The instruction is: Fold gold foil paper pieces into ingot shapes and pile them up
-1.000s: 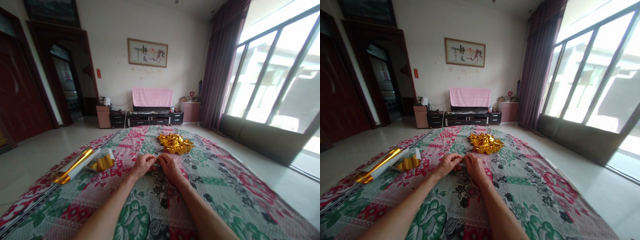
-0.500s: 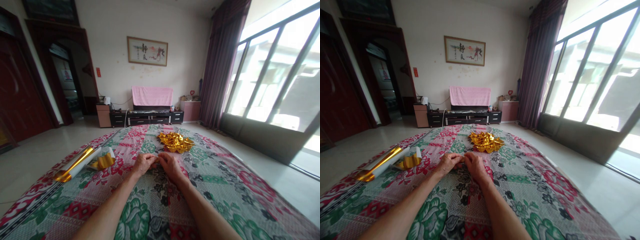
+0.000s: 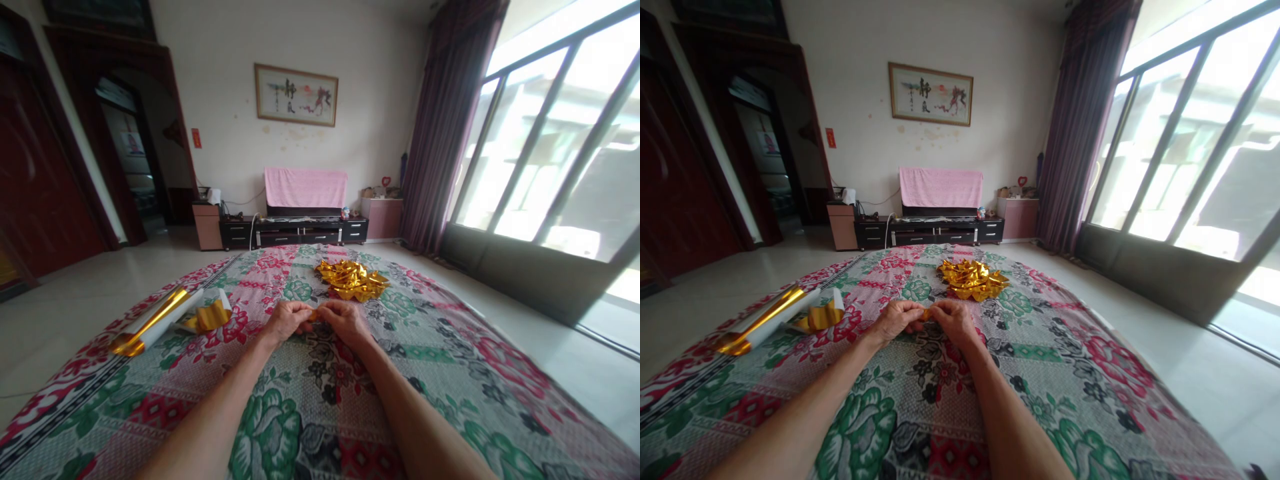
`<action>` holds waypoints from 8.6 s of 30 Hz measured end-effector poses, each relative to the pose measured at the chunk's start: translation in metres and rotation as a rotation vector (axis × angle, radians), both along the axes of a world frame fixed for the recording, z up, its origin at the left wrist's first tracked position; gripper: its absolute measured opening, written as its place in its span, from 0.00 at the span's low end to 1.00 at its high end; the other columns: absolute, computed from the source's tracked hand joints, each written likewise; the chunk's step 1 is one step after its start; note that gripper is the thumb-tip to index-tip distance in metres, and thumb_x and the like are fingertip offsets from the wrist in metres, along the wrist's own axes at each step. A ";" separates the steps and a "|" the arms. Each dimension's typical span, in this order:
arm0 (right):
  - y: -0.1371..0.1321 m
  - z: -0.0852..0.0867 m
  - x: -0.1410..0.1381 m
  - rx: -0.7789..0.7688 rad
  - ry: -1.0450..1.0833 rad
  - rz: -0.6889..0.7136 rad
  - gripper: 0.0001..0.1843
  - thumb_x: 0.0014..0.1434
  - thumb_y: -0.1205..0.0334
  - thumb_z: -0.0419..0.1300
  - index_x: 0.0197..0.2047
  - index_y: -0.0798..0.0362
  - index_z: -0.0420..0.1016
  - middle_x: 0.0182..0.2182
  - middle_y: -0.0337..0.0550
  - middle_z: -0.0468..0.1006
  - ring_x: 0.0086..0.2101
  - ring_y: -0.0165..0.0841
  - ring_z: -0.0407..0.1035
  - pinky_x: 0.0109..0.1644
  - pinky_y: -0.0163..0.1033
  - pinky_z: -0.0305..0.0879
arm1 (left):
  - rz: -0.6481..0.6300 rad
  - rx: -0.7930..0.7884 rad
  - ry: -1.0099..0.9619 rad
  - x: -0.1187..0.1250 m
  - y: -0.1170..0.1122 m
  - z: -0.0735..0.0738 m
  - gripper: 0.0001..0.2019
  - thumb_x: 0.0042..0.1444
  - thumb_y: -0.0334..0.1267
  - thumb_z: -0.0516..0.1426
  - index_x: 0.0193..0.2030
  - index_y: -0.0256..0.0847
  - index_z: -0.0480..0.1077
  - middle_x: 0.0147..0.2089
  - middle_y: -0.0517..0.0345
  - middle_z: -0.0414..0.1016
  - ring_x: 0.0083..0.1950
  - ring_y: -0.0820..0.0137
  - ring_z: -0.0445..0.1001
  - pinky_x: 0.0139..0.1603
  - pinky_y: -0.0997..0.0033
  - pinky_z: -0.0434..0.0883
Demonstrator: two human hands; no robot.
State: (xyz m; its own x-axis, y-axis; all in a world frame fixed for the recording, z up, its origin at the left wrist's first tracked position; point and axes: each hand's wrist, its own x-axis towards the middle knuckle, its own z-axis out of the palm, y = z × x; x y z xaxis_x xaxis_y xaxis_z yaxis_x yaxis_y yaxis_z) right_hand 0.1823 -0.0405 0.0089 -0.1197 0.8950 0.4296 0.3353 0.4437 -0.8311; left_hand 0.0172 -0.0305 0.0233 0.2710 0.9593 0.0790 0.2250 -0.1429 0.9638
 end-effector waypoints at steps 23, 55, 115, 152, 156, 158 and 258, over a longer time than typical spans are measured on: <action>-0.001 0.004 0.006 -0.235 0.259 0.116 0.14 0.49 0.51 0.60 0.32 0.54 0.76 0.23 0.36 0.74 0.24 0.26 0.63 0.29 0.31 0.58 | -0.289 -0.172 -0.147 -0.013 0.006 0.001 0.20 0.46 0.35 0.55 0.47 0.34 0.71 0.38 0.47 0.78 0.35 0.67 0.77 0.23 0.80 0.64; -0.003 0.001 0.005 -0.164 0.194 0.097 0.15 0.50 0.50 0.58 0.31 0.53 0.77 0.23 0.37 0.74 0.23 0.27 0.64 0.28 0.32 0.58 | -0.152 -0.123 -0.068 -0.003 -0.002 0.005 0.13 0.46 0.40 0.56 0.36 0.35 0.70 0.35 0.51 0.77 0.28 0.71 0.76 0.19 0.82 0.60; -0.011 0.005 -0.019 -0.157 0.435 0.019 0.17 0.42 0.59 0.62 0.38 0.54 0.77 0.36 0.44 0.78 0.37 0.36 0.70 0.46 0.41 0.63 | 0.178 -0.169 -0.423 0.010 0.003 -0.006 0.12 0.38 0.27 0.55 0.31 0.37 0.74 0.28 0.60 0.76 0.28 0.76 0.70 0.33 0.76 0.67; -0.011 0.011 -0.019 -0.330 0.362 -0.022 0.17 0.42 0.62 0.53 0.34 0.55 0.77 0.32 0.42 0.77 0.32 0.34 0.69 0.29 0.34 0.67 | 0.266 0.487 0.175 0.013 -0.003 -0.002 0.09 0.48 0.31 0.54 0.33 0.38 0.75 0.38 0.53 0.77 0.41 0.69 0.74 0.45 0.73 0.69; -0.011 0.011 -0.020 -0.340 0.425 -0.056 0.16 0.42 0.61 0.54 0.35 0.56 0.77 0.33 0.44 0.77 0.32 0.34 0.70 0.30 0.34 0.67 | 0.257 0.342 0.174 0.014 -0.002 -0.003 0.12 0.48 0.35 0.54 0.39 0.38 0.75 0.37 0.53 0.78 0.36 0.69 0.75 0.40 0.72 0.70; -0.010 0.010 -0.020 -0.339 0.465 -0.059 0.16 0.42 0.61 0.55 0.35 0.56 0.77 0.34 0.44 0.77 0.32 0.34 0.70 0.31 0.35 0.68 | 0.213 0.265 0.114 0.014 -0.002 -0.003 0.13 0.48 0.36 0.54 0.40 0.38 0.74 0.36 0.54 0.78 0.32 0.70 0.75 0.35 0.74 0.70; -0.007 0.011 -0.023 -0.325 0.319 -0.022 0.21 0.47 0.60 0.49 0.42 0.56 0.76 0.30 0.42 0.79 0.28 0.32 0.72 0.32 0.35 0.69 | 0.212 -0.344 -0.284 0.018 -0.005 0.009 0.17 0.45 0.29 0.53 0.44 0.34 0.71 0.26 0.55 0.77 0.24 0.73 0.74 0.19 0.81 0.66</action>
